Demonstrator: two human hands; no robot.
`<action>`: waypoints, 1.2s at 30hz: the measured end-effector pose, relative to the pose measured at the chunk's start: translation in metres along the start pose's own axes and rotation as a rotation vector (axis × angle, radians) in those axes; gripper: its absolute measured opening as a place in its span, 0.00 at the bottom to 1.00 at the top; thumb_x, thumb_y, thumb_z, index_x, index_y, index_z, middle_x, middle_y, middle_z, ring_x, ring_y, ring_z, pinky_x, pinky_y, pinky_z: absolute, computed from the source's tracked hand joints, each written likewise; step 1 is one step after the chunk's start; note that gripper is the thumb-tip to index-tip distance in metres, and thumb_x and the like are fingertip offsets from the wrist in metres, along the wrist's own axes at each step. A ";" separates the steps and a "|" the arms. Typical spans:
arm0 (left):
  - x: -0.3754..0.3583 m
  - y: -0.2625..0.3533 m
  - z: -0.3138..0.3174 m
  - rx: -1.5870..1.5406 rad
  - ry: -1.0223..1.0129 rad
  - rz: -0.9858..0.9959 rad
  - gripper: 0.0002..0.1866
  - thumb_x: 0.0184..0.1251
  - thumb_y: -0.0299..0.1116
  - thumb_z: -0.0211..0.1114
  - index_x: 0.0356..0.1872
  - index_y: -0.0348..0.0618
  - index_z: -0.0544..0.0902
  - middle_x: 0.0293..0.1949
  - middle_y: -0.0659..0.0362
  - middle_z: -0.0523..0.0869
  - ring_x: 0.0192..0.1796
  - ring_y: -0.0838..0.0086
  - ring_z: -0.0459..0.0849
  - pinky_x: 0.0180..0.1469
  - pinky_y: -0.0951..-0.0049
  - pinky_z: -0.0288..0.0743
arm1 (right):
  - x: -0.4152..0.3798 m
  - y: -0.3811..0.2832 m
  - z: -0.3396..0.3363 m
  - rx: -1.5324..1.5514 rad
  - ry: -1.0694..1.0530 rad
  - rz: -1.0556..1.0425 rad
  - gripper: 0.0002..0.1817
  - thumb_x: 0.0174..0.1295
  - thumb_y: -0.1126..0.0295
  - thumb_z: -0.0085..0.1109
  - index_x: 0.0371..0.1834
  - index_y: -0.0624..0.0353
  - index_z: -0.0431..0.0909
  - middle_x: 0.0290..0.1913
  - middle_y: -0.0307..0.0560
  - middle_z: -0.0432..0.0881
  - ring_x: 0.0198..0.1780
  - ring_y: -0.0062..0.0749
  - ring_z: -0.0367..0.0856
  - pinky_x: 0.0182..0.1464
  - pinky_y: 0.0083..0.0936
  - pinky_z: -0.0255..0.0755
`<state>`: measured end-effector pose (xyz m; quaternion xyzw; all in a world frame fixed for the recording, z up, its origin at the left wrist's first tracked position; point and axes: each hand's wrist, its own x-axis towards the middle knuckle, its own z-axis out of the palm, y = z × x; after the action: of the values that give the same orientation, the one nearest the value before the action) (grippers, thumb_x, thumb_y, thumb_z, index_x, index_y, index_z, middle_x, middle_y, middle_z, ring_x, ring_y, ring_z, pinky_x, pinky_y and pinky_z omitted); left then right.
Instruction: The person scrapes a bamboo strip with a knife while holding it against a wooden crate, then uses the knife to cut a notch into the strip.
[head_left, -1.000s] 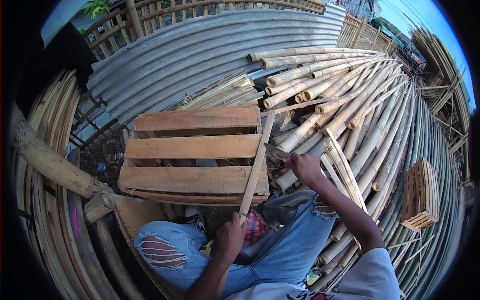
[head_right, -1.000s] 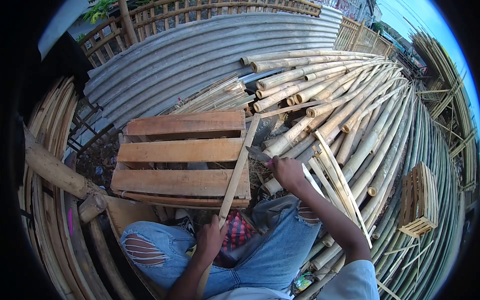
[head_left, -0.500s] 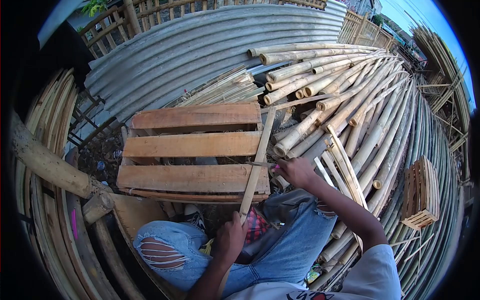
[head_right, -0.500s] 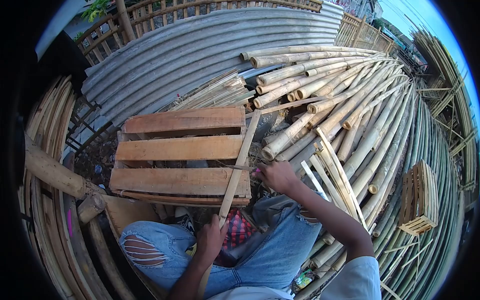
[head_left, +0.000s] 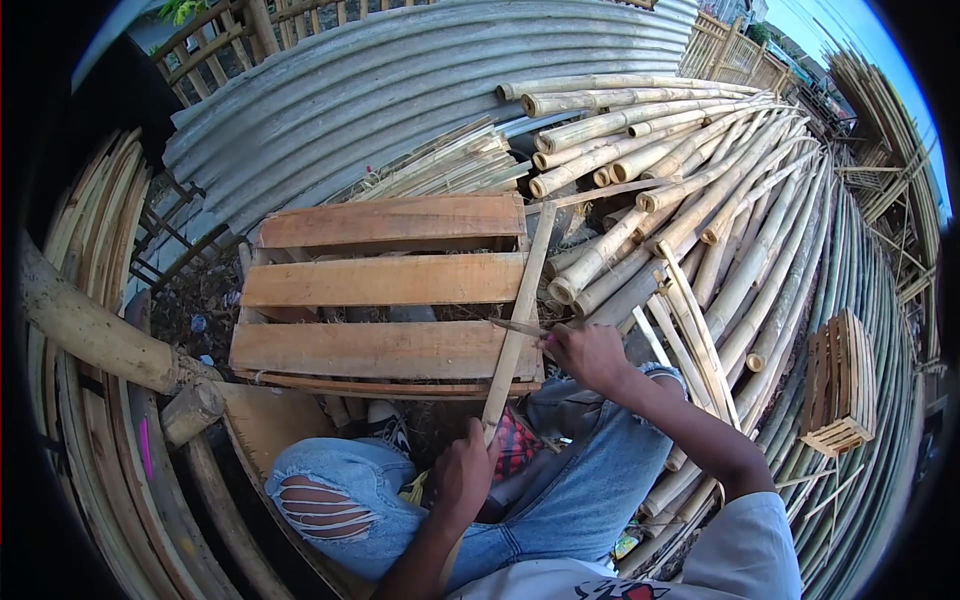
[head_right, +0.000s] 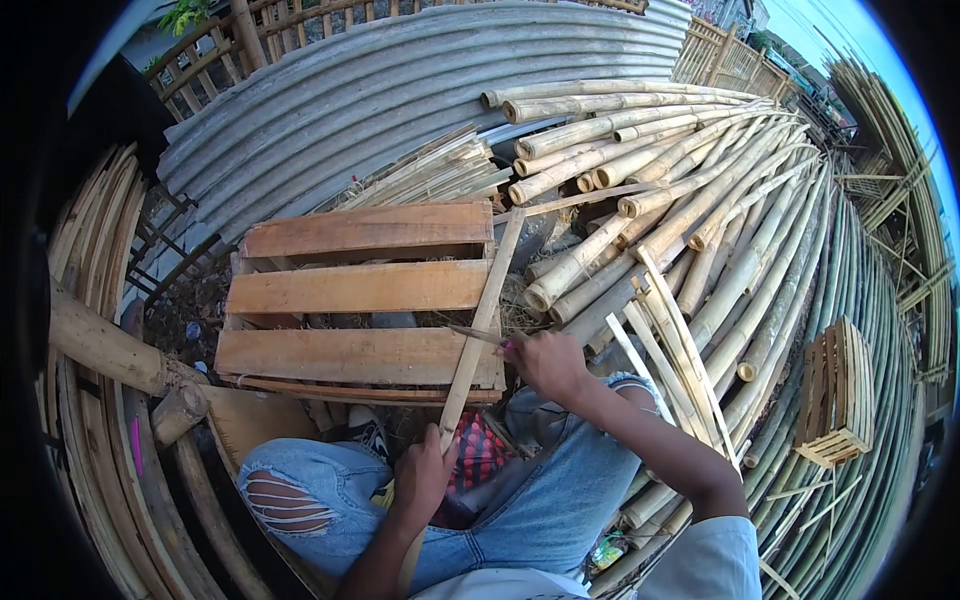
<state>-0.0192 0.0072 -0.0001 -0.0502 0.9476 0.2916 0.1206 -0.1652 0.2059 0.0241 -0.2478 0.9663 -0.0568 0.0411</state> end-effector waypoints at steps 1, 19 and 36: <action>-0.001 0.000 -0.001 0.007 0.000 0.004 0.17 0.68 0.44 0.57 0.41 0.37 0.72 0.22 0.41 0.81 0.29 0.46 0.83 0.30 0.52 0.77 | 0.009 0.012 -0.001 -0.014 0.068 0.060 0.18 0.66 0.53 0.47 0.34 0.57 0.76 0.19 0.53 0.79 0.23 0.50 0.81 0.23 0.42 0.71; -0.003 0.004 -0.006 -0.026 -0.010 0.021 0.17 0.69 0.43 0.55 0.41 0.36 0.71 0.22 0.41 0.81 0.29 0.45 0.82 0.31 0.51 0.77 | 0.024 0.017 -0.013 -0.128 0.092 0.067 0.18 0.67 0.54 0.46 0.32 0.57 0.77 0.18 0.53 0.79 0.21 0.47 0.80 0.21 0.40 0.71; 0.000 0.002 -0.003 -0.051 -0.009 0.003 0.17 0.68 0.42 0.56 0.42 0.36 0.72 0.22 0.41 0.81 0.29 0.44 0.82 0.31 0.51 0.76 | 0.009 0.016 -0.003 -0.108 0.072 0.036 0.19 0.67 0.53 0.46 0.30 0.56 0.77 0.19 0.53 0.79 0.22 0.47 0.81 0.22 0.41 0.72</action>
<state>-0.0201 0.0071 0.0039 -0.0506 0.9394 0.3160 0.1229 -0.1815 0.2159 0.0241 -0.2301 0.9731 -0.0128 -0.0063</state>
